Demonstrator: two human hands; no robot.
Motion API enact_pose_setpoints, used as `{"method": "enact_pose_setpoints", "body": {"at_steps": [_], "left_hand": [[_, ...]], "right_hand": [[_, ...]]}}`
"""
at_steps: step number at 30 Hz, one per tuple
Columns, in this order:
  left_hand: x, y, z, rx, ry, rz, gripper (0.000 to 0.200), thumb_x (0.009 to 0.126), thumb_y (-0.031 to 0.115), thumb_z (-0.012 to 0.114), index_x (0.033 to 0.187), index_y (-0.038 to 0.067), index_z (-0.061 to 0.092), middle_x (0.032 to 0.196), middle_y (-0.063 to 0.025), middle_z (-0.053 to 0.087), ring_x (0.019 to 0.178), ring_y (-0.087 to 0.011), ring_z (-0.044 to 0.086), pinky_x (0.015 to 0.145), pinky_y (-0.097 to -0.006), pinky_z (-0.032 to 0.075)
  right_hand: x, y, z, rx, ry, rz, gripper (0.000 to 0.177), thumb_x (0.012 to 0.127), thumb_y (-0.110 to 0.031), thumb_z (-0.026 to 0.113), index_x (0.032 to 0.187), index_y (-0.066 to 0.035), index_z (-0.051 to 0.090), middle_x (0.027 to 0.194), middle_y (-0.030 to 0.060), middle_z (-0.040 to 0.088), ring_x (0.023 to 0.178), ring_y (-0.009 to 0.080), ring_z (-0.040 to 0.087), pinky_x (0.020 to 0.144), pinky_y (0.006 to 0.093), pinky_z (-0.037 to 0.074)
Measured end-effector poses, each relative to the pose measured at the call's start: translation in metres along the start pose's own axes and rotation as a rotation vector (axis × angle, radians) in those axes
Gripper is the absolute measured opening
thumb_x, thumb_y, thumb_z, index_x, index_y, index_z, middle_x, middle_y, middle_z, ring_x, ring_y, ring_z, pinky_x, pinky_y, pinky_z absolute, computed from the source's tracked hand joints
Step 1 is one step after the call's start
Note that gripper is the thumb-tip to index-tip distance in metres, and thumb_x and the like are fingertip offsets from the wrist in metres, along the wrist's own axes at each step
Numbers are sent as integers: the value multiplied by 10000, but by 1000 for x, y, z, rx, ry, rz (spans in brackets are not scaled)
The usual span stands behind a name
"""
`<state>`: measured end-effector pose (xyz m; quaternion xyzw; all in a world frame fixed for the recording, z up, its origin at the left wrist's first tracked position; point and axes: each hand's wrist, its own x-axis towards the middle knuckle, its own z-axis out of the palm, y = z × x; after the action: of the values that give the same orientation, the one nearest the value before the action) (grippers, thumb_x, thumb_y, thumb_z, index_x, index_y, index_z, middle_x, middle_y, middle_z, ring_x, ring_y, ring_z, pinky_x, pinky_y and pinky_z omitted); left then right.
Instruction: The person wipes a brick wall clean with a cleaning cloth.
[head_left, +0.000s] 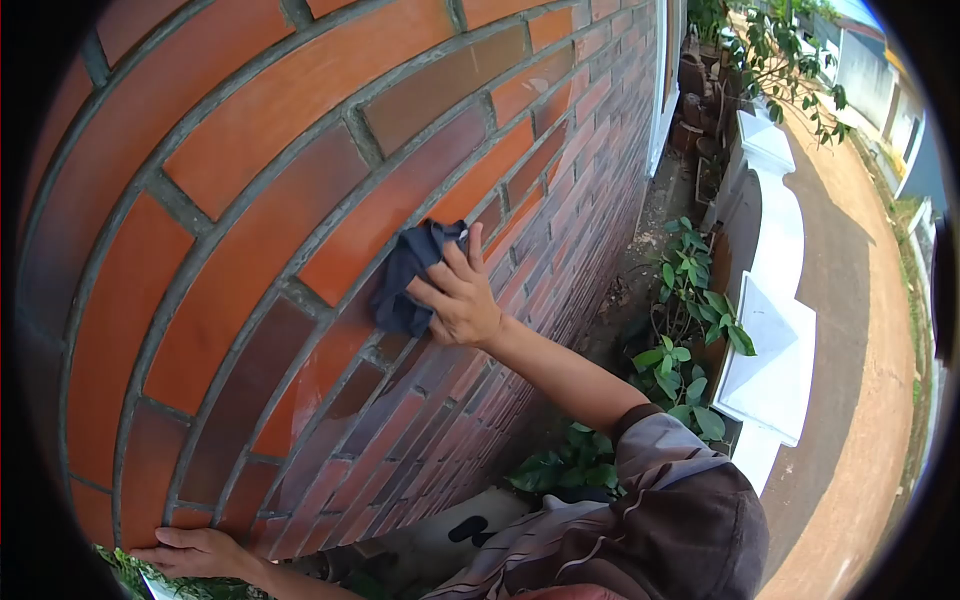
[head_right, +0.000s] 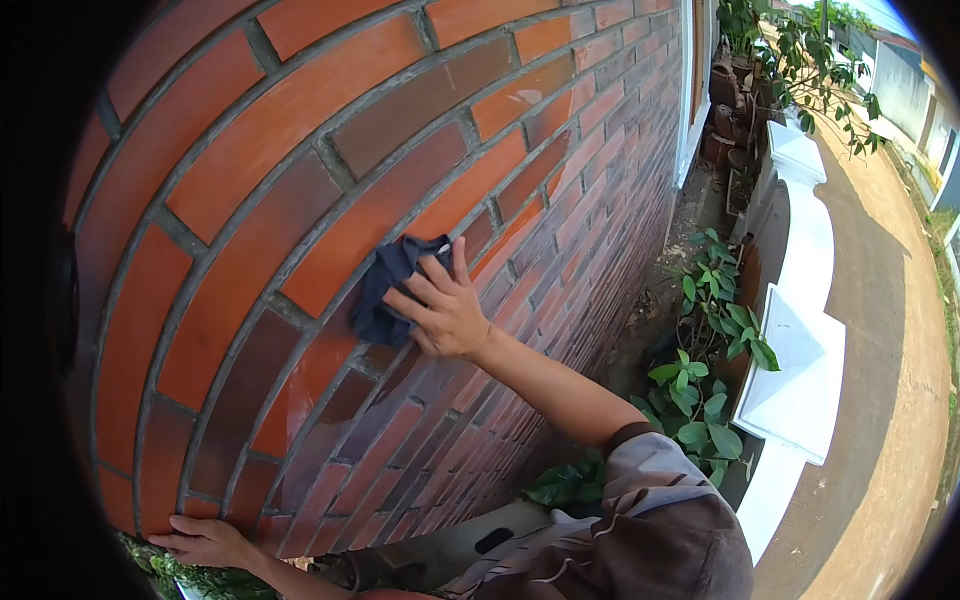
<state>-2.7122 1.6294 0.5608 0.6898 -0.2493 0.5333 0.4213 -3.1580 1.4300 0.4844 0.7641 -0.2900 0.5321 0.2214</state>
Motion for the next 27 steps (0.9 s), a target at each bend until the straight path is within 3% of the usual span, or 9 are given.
{"method": "enact_pose_setpoints", "body": {"at_steps": [3, 5, 7, 9, 13, 16, 21, 25, 27], "left_hand": [[3, 12, -5, 6, 16, 31, 735, 1019, 501, 252, 1456, -89, 292, 1034, -293, 532, 877, -367, 615, 631, -442, 506], [6, 30, -14, -63, 2, 10, 738, 1021, 484, 262, 1438, -124, 293, 998, -304, 554, 852, -374, 623, 622, -455, 501], [8, 24, -14, 18, -54, -11, 735, 1023, 476, 242, 1441, -128, 271, 1030, -281, 517, 920, -370, 608, 653, -422, 528], [8, 16, -12, 54, -79, -8, 736, 1023, 471, 232, 1439, -136, 261, 1035, -270, 506, 953, -368, 607, 662, -402, 550], [8, -9, 3, 42, -41, 36, 746, 1019, 475, 250, 1420, -153, 286, 997, -313, 548, 901, -392, 631, 611, -425, 544], [9, -6, 1, 41, -1, 77, 758, 1014, 487, 265, 1411, -157, 302, 978, -337, 569, 861, -407, 642, 575, -443, 536], [9, 25, -9, -49, 13, 49, 760, 1012, 482, 287, 1334, -202, 359, 906, -338, 593, 740, -408, 659, 471, -432, 524], [12, 36, -18, -85, 29, 133, 739, 1015, 472, 289, 1246, -221, 401, 900, -335, 587, 739, -410, 659, 477, -439, 528], [11, 35, -16, -98, 18, 95, 736, 1017, 476, 285, 1216, -220, 412, 914, -339, 582, 743, -414, 656, 472, -438, 525]], "right_hand": [[69, 132, -43, -47, 498, 629, 451, 1013, -288, 357, 1353, -14, 473, 1401, 214, 460, 1344, 441, 369, 1118, 625, 92], [72, 263, -80, 31, 368, 1010, 483, 1013, -377, 368, 1208, 40, 512, 1238, 209, 556, 1170, 411, 522, 1019, 602, 268], [79, 309, -91, 368, 582, 1066, 517, 1010, -407, 342, 1152, 54, 529, 1202, 249, 573, 1201, 444, 492, 986, 604, 312], [75, 297, -73, -59, 493, 951, 504, 1011, -394, 354, 1182, 53, 515, 1238, 275, 555, 1283, 480, 405, 1035, 605, 280], [-3, 99, -19, 38, 341, 515, 491, 978, -224, 447, 1414, -1, 409, 1564, 195, 242, 1459, 432, 122, 1144, 593, 51], [-131, -3, 18, 140, 15, 439, 463, 905, -167, 503, 1329, 19, 517, 1525, 236, 296, 1449, 467, 135, 1143, 614, 3], [-79, 141, -10, 20, 364, 731, 533, 971, -207, 422, 1442, 26, 332, 1505, 265, 305, 1435, 445, 178, 1159, 567, 30], [-39, 329, -62, 151, 537, 1128, 541, 1016, -389, 302, 1157, 85, 522, 1139, 281, 582, 1123, 418, 550, 950, 444, 417], [-25, 314, -67, 163, 533, 1206, 501, 1021, -347, 338, 1194, 89, 512, 1225, 274, 555, 1197, 412, 504, 1033, 452, 345]]}}
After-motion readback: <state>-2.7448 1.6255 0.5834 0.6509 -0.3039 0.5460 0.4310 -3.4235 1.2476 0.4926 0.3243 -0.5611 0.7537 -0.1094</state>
